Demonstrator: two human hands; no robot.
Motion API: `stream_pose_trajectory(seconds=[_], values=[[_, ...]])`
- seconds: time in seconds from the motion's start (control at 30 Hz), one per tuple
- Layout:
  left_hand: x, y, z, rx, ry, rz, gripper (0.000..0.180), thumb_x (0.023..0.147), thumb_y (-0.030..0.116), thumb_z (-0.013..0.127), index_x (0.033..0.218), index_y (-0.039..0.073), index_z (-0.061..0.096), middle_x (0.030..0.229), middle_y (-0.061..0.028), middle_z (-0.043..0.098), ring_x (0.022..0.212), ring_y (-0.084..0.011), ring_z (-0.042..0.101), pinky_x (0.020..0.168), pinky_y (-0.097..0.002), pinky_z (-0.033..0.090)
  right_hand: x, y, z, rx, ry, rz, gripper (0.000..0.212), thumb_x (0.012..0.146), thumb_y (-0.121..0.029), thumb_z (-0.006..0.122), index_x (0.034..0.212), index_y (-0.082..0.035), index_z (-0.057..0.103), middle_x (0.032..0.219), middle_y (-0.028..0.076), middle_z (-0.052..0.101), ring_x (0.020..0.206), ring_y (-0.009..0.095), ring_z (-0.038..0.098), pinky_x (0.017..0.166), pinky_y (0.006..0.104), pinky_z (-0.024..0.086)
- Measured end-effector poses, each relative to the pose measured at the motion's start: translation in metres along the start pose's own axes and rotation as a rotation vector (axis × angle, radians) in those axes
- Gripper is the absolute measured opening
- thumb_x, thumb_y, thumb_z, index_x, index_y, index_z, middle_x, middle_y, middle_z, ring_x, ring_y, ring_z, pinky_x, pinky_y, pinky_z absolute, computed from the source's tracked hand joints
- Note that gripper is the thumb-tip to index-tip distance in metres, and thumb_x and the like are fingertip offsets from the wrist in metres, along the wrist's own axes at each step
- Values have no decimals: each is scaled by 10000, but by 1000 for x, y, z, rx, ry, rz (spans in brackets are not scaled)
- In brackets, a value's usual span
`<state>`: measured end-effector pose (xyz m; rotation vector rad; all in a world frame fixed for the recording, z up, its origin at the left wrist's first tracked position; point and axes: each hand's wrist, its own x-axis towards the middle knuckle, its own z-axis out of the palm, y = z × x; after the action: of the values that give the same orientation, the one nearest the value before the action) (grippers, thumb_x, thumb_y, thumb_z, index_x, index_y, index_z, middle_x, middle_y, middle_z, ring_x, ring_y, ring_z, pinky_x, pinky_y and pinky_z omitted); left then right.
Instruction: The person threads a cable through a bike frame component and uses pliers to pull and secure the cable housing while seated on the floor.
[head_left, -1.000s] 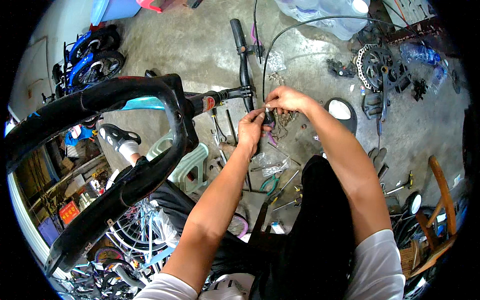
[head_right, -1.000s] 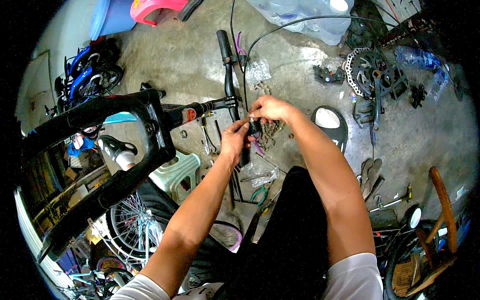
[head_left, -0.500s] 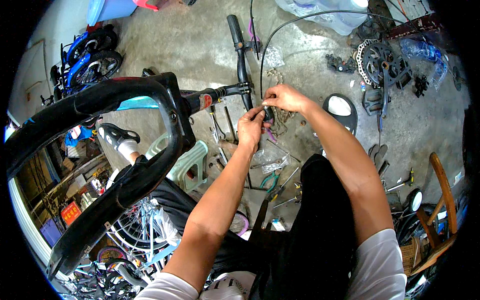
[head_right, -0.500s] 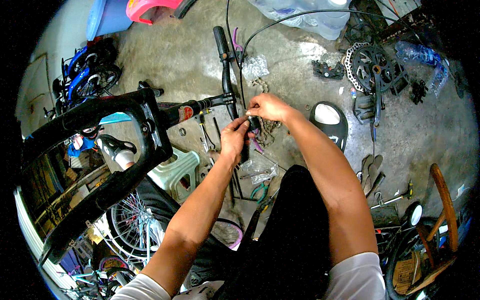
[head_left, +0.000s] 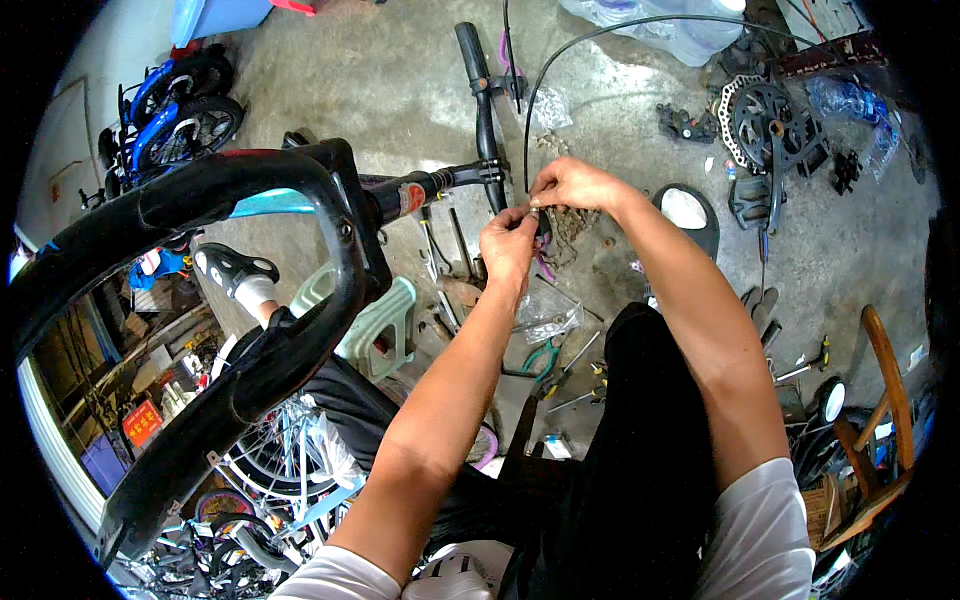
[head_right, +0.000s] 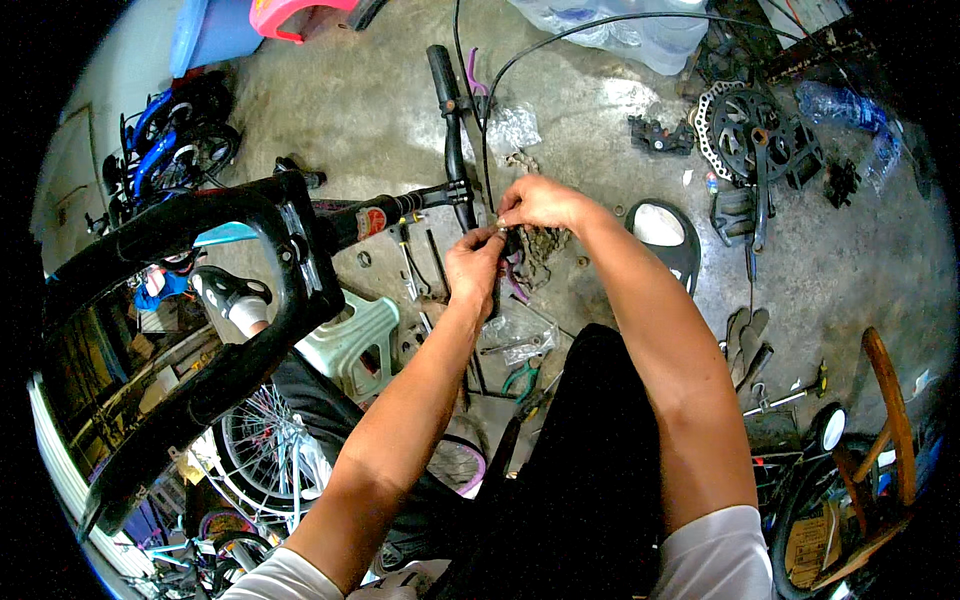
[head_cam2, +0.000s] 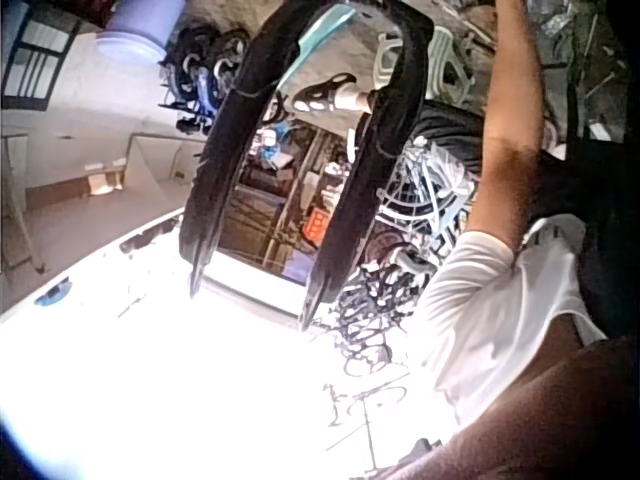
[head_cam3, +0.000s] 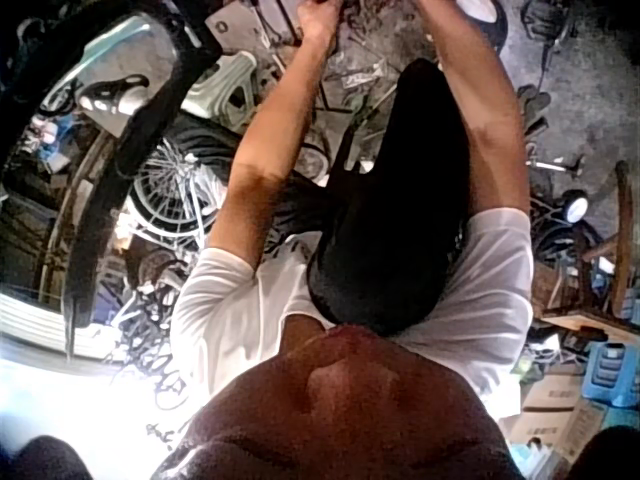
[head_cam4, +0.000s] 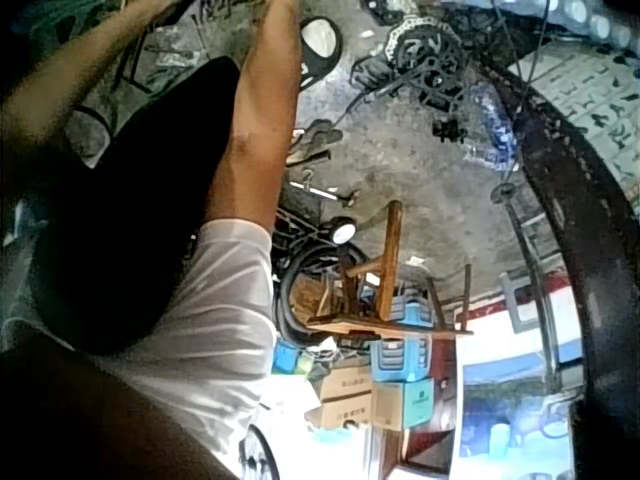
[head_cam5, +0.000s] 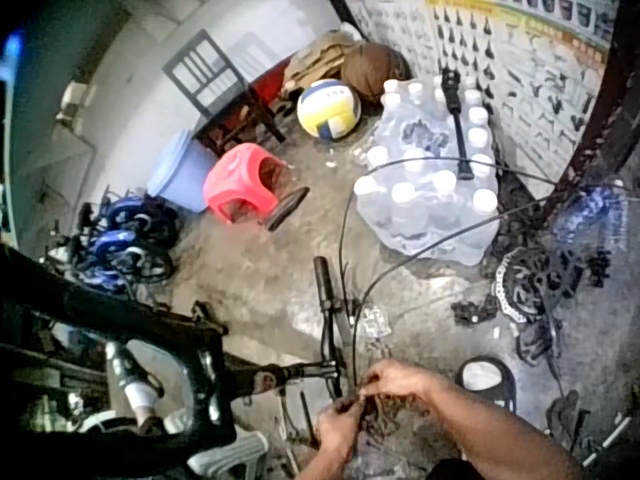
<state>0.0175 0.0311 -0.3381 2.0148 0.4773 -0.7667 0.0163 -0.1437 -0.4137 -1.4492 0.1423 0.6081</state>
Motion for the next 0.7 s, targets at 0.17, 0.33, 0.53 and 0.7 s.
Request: stream_pose_trajectory(seconds=[0.17,0.33,0.53,0.7], values=[[-1,-1,10,-19,70,-3,194,912,111,730,1050,-26,722,811,-42,685,596,-107,584,528,-261,458,-1,-2,4,-226,72,-13,329,850,-333,779,1025,-55,760,898,115,758,773,246,711,731,385,552],[0,-7,10,-20,31,1,223,922,94,716,1088,-44,660,879,-75,671,661,-119,625,549,-276,479,-2,2,12,-269,172,-85,366,827,-383,789,1004,-64,768,929,143,761,886,307,728,805,414,557],[-14,-4,7,67,-31,40,288,943,61,692,1189,-51,591,976,-91,661,727,-139,657,580,-283,504,-7,-26,10,-414,120,26,364,842,-361,786,1015,-43,747,917,163,740,885,293,714,792,424,542],[-15,-8,3,4,-76,49,323,953,43,668,1247,-41,565,1043,-103,661,749,-148,673,591,-280,523,3,-11,13,-395,113,-55,371,837,-356,794,1006,-32,736,894,170,727,858,300,703,777,423,534]])
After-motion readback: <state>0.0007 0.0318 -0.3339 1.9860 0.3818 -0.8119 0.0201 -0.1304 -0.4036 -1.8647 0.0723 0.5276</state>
